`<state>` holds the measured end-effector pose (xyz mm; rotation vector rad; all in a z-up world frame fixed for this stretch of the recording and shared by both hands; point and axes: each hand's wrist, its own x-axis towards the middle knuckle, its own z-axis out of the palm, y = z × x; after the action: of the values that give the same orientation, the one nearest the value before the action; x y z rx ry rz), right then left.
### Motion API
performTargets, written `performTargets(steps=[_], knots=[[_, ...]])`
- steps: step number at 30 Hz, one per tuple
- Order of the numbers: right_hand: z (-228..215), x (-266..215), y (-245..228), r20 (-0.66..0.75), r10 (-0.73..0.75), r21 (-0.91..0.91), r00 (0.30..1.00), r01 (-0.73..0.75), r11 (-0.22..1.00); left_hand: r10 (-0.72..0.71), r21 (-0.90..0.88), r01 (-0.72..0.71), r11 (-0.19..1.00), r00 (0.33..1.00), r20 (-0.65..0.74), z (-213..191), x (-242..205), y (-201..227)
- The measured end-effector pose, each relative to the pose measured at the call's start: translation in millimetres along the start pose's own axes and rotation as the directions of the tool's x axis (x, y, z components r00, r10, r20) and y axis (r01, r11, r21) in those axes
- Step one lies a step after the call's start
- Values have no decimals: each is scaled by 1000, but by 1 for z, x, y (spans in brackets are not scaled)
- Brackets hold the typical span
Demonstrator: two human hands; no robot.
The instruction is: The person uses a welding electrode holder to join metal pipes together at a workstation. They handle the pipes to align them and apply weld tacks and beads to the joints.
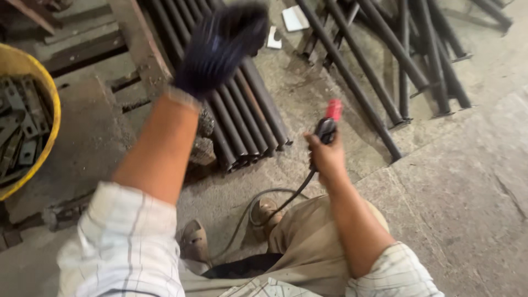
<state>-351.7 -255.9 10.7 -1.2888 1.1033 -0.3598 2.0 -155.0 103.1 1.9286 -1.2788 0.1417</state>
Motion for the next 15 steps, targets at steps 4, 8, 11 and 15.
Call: performTargets(steps=[4, 8, 11, 15], knots=[[-14, -7, -7, 29, 3, 253, 1000, -10, 967, -450, -727, 507, 463, 841, 301, 54, -212, 76], [-21, -23, -12, 103, 60, 325, 993, -90, 942, -700, -210, 942, 261, 334, 631, 147, -329, 34], [-21, -33, -19, 119, 78, 314, 990, -113, 943, -889, 55, 968, 246, 203, 411, 193, -385, -26], [-22, -43, -30, 127, 91, 269, 988, -122, 955, -970, 150, 979, 140, 105, 220, 217, -401, -55]])
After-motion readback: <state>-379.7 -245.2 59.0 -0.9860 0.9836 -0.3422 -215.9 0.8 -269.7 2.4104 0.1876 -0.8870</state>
